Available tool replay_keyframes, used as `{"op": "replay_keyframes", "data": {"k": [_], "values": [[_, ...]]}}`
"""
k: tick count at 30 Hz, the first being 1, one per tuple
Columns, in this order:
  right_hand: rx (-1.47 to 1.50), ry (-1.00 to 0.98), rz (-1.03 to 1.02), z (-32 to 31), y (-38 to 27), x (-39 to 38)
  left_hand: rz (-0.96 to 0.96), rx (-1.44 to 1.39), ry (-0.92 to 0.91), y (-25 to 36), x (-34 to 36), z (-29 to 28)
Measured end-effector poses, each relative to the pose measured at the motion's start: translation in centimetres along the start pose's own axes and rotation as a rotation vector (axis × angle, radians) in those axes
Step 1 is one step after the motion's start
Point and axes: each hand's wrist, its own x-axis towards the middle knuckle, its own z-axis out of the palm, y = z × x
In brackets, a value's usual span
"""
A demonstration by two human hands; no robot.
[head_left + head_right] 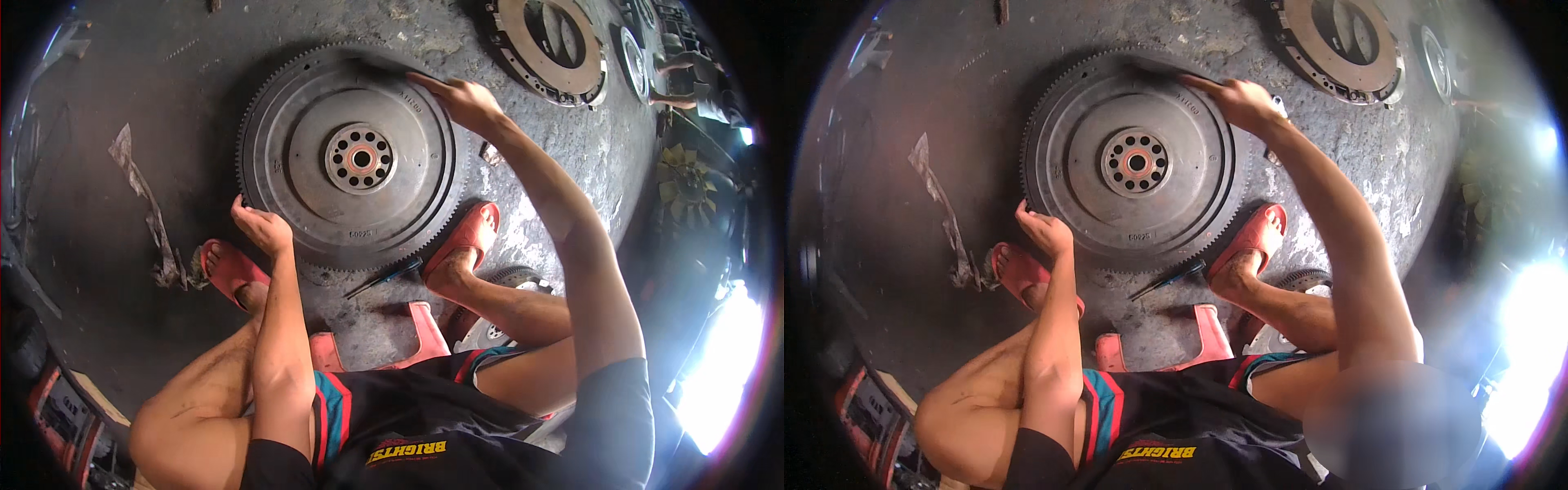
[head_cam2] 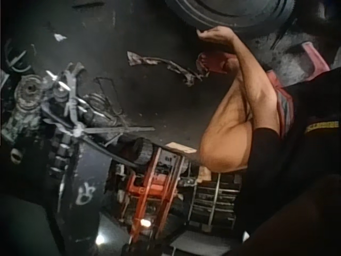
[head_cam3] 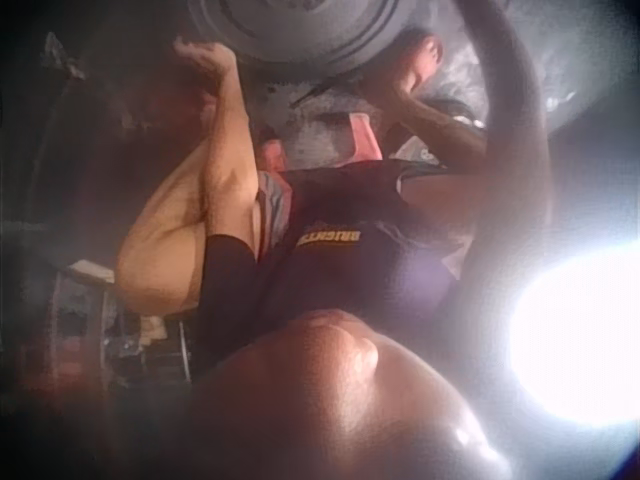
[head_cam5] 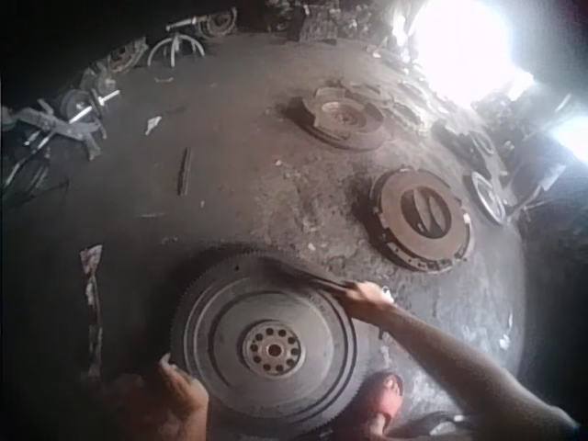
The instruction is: Cleaning a metal flywheel with a brush and a cloth.
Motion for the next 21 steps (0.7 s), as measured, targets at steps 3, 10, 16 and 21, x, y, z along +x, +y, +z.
{"op": "replay_keyframes", "data": {"k": [3,10,16,21], "values": [[0.126,-0.007,0.069,-0.1,2.4,-8.8,-0.007,0.011,0.0,0.3,0.5,-0.2],[0.088,-0.008,0.198,1.1,0.3,-6.0,0.0,0.064,0.007,0.7,0.0,0.3],[0.07,0.0,0.005,0.8,-4.0,4.6,-0.049,0.02,-0.024,0.1,-0.1,0.4],[0.246,0.016,0.173,2.6,0.3,-4.6,-0.05,0.037,-0.029,1.0,-0.1,0.4]]}}
